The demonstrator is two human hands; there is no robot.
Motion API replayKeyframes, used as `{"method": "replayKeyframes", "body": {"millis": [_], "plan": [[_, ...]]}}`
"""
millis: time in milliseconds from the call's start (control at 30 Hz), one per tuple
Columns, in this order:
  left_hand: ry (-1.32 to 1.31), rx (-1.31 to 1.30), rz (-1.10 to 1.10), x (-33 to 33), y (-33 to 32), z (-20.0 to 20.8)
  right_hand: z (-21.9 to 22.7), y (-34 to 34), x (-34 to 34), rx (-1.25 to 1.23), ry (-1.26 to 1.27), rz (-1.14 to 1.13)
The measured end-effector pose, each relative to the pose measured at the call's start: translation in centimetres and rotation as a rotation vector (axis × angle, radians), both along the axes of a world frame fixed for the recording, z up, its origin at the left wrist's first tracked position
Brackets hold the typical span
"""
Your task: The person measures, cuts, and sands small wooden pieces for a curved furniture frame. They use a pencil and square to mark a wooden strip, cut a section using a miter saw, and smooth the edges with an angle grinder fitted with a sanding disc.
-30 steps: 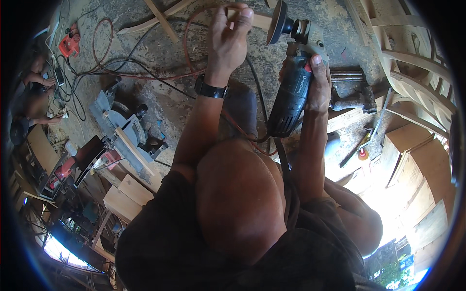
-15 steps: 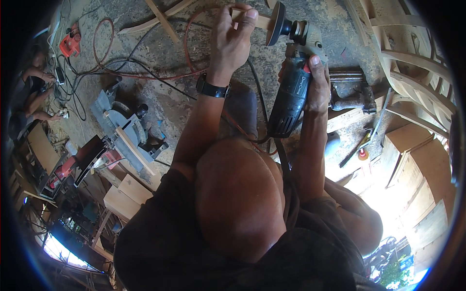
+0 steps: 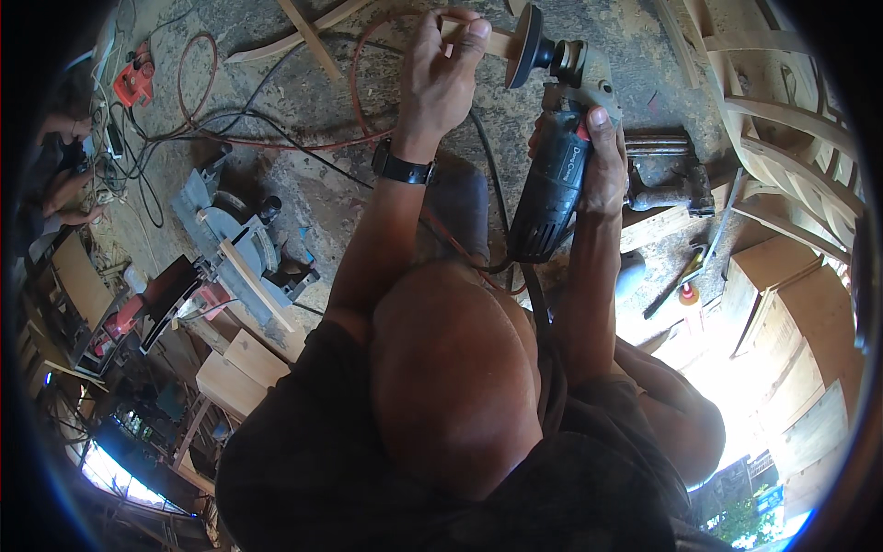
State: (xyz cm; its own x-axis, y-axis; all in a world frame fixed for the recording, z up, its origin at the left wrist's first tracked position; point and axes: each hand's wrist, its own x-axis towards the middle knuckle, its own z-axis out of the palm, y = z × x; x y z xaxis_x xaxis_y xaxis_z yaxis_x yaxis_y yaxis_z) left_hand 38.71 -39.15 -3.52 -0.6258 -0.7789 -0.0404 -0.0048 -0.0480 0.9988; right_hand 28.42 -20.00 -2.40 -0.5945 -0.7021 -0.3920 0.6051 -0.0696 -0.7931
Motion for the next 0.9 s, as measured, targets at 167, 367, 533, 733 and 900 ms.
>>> {"method": "replayKeyframes", "body": {"millis": [167,367,533,733,900], "plan": [[0.012,-0.015,-0.004,0.0,-0.2,-0.1,0.1,-0.2,0.1,-0.025,-0.057,-0.023],[-0.017,-0.02,-0.012,0.2,-0.2,-0.2,0.0,-0.2,0.1,-0.058,-0.103,-0.047],[-0.073,-0.257,-0.02,0.4,-0.8,-0.1,-0.6,-0.4,-0.3,-0.07,-0.097,-0.04],[0.619,0.577,0.084,-0.4,-1.6,0.3,-3.0,0.1,-1.4,-0.174,-0.206,-0.002],[0.666,0.755,0.239,-0.4,-1.6,2.2,-6.3,-1.0,-1.1,-0.336,-0.51,-0.126]]}}
